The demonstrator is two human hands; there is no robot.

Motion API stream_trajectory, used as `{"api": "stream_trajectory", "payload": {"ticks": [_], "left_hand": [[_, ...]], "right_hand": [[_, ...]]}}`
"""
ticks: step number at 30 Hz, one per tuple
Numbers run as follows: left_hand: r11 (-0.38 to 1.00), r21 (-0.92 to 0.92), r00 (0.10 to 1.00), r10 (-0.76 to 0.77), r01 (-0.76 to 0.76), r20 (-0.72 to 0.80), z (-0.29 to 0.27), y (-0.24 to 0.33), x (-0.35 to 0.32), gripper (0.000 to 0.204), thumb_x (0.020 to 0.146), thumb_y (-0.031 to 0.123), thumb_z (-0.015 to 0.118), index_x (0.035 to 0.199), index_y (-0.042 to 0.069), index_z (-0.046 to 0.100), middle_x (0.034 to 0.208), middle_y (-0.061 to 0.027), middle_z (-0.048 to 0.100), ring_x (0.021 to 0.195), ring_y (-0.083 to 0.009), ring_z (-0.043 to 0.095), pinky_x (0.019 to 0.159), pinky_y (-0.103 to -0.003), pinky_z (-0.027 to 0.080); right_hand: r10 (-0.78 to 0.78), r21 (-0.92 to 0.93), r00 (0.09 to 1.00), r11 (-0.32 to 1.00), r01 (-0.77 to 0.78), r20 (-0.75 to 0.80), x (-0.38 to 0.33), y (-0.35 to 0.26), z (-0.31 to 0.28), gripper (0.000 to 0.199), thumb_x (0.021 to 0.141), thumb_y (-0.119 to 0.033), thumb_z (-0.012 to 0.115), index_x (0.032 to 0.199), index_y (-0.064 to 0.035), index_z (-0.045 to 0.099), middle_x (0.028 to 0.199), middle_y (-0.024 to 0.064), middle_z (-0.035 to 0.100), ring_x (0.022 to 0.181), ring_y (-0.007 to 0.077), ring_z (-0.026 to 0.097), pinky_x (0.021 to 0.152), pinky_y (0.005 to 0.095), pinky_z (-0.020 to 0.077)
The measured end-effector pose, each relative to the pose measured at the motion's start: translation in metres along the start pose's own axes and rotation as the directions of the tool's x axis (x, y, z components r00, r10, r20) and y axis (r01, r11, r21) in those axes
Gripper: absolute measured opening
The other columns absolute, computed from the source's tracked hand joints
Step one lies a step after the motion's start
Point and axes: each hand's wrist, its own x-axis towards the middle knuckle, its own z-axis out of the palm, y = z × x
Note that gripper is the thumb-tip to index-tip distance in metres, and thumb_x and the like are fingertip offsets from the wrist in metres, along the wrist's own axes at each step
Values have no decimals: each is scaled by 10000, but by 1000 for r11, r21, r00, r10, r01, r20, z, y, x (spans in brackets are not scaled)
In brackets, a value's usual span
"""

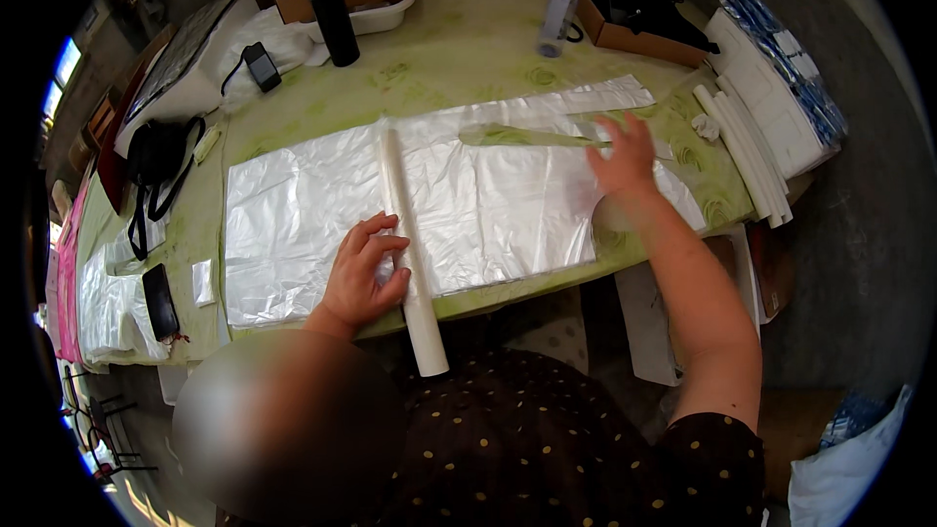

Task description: The person repeatedly unrolls a clear plastic film, tears off a small piece, and folds it into a small packet on a workbench. The person handles the plastic film roll and the torn pieces by hand throughout the clip.

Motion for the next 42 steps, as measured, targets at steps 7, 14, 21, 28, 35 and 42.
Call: {"api": "stream_trajectory", "payload": {"ticks": [7, 14, 21, 28, 35, 42], "left_hand": [[1000, -14, 1000, 10, -10, -16, -1, -1, 1, 352, 766, 198, 752, 1101, 112, 691, 1309, -122, 599, 1201, -364, 572, 1060, -472, 447], [999, -48, 1000, -19, 20, 17, 1, -1, 1, 362, 785, 238, 743, 1118, 108, 688, 1326, -124, 585, 1228, -342, 559, 1117, -500, 392], [978, 153, 989, 146, -145, 6, 12, -18, -9, 622, 836, 297, 710, 1407, 113, 547, 1427, -135, 544, 1353, -312, 467, 1074, -524, 422], [994, 102, 998, 37, -31, -55, -6, -5, -30, 394, 836, 175, 723, 1225, 138, 669, 1335, -82, 617, 1225, -283, 586, 1026, -463, 450], [958, -166, 969, 213, -232, -124, -36, 38, -31, 286, 773, 50, 728, 1051, 114, 706, 1151, -48, 692, 1085, -282, 650, 941, -421, 502], [998, 43, 911, 32, -54, 412, -39, 32, -7, 325, 966, 308, 623, 1217, 116, 702, 1372, -79, 634, 1411, -328, 455, 1191, -513, 318]], "right_hand": [[-79, 74, 892, 996, 51, 445, 1, -197, 33, 656, 854, -533, 703, 1456, -319, 551, 1662, 219, 201, 1528, 468, 146, 1209, 604, 187], [-308, 268, 933, 929, 254, 186, 13, -237, 47, 685, 864, -356, 677, 1466, -75, 507, 1628, 113, 339, 1519, 371, 240, 1198, 615, 216], [-789, 614, 615, 487, 621, 3, -84, -300, -34, 481, 823, -147, 728, 1290, -71, 640, 1470, 148, 519, 1417, 407, 401, 1176, 538, 318], [-591, 745, 806, 533, 401, -11, -148, -247, -31, 316, 807, -86, 750, 1119, -77, 704, 1366, 162, 570, 1328, 408, 493, 1121, 479, 422], [-655, 836, 753, 378, 398, -62, -158, -255, -30, 260, 823, -76, 728, 1081, -56, 705, 1286, 153, 621, 1274, 397, 546, 1095, 486, 439], [-817, 890, 550, 112, 442, -171, -163, -278, -27, 210, 822, -76, 716, 1031, -76, 702, 1053, 96, 699, 1044, 305, 634, 935, 441, 500]]}}
